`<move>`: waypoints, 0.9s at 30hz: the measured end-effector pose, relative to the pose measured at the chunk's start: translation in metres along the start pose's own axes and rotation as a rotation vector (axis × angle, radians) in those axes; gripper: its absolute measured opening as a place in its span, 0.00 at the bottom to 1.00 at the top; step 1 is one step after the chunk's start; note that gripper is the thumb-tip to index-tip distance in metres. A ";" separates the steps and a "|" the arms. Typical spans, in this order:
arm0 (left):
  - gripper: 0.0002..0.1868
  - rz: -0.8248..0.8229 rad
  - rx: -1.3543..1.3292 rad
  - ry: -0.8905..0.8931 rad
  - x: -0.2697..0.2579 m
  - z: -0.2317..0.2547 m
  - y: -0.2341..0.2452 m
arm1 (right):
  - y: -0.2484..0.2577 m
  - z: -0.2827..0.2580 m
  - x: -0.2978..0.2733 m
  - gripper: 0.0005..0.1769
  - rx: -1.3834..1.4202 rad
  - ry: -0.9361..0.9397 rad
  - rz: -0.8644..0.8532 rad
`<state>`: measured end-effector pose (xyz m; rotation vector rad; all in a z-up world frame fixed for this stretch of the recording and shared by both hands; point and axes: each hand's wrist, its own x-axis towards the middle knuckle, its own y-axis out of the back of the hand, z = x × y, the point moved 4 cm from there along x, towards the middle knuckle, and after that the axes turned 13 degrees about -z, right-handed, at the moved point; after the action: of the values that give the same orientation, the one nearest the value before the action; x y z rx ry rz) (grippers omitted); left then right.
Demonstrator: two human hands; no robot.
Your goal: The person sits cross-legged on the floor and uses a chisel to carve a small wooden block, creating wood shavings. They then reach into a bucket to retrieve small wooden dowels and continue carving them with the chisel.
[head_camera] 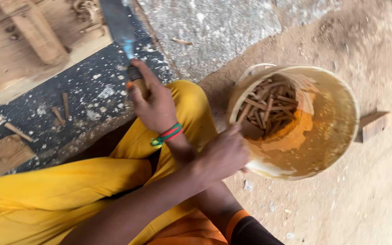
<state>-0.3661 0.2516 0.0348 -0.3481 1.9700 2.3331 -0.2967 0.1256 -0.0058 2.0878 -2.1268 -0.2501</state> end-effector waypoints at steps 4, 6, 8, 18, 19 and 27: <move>0.30 0.275 -0.277 0.034 -0.036 -0.014 0.000 | -0.002 -0.011 -0.003 0.28 -0.070 0.073 0.055; 0.31 0.324 -0.367 0.054 -0.036 -0.020 0.007 | 0.000 -0.015 -0.005 0.28 -0.042 0.098 0.058; 0.23 0.198 -0.504 0.077 -0.023 -0.018 0.012 | 0.003 -0.018 -0.004 0.28 -0.004 0.052 0.045; 0.34 -0.093 -0.439 0.374 0.069 -0.057 0.000 | 0.005 -0.014 -0.002 0.28 -0.026 0.150 0.085; 0.35 -0.200 -0.496 0.426 0.080 -0.065 -0.007 | 0.005 -0.017 -0.004 0.28 -0.065 0.239 0.117; 0.45 -0.373 -0.233 0.460 0.107 -0.076 -0.040 | 0.000 -0.015 -0.003 0.28 -0.025 0.053 0.052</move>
<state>-0.4525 0.1746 -0.0383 -1.2476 1.5839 2.3740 -0.2932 0.1282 0.0092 1.9996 -2.1327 -0.2111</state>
